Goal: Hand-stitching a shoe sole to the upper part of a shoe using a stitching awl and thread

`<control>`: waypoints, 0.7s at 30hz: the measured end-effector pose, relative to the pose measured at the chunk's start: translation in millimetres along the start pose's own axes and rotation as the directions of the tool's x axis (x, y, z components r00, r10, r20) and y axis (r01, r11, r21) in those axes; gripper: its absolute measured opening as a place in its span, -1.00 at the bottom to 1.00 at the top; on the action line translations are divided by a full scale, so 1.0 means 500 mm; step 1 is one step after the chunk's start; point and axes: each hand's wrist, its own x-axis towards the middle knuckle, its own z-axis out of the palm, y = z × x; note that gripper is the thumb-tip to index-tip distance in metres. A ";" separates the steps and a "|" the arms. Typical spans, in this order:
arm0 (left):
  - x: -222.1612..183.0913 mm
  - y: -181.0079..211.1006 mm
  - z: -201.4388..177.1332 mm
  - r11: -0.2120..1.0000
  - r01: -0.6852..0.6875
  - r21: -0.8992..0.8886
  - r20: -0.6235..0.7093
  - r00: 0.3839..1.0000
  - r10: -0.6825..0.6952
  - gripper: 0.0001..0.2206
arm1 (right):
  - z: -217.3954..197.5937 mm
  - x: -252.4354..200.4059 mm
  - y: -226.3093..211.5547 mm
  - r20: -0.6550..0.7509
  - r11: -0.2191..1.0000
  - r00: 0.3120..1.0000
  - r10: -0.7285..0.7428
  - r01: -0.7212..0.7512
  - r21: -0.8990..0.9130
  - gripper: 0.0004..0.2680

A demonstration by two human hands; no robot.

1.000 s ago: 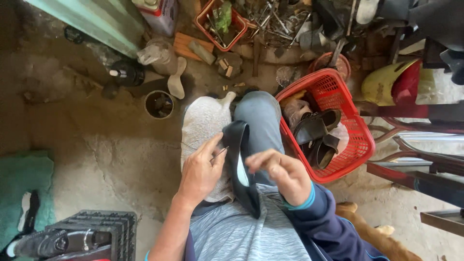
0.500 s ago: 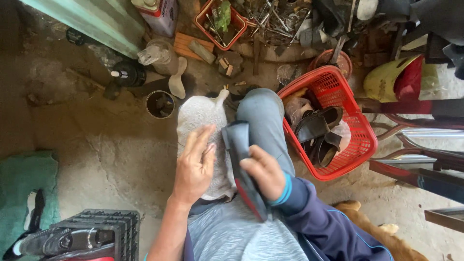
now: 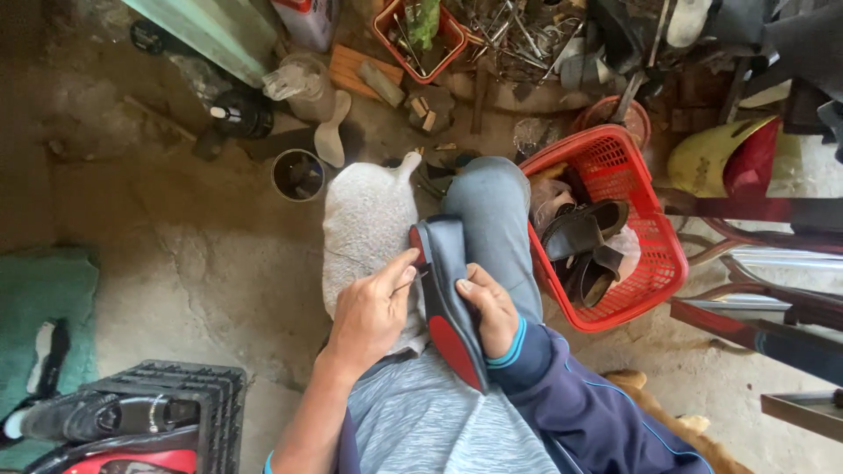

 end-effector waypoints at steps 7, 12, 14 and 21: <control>-0.015 0.007 0.003 1.000 0.026 0.010 0.005 1.000 -0.026 -0.68 | -0.040 -0.004 0.006 0.011 0.942 1.000 -0.018 0.021 -0.334 -0.78; -0.014 0.005 0.016 0.999 -0.010 0.047 -0.044 0.999 0.012 -0.65 | -0.024 -0.086 -0.129 0.042 0.614 0.971 -0.233 0.181 -0.769 -0.75; -0.014 0.003 0.023 0.998 -0.018 0.059 -0.035 0.999 0.020 -0.64 | -0.062 -0.107 -0.137 0.022 0.545 0.972 -0.234 0.150 -0.825 -0.67; -0.010 0.013 0.055 0.977 -0.170 0.131 -0.138 0.972 0.188 -0.71 | -0.092 -0.095 -0.217 0.262 0.599 0.940 -0.220 0.342 -0.724 -0.86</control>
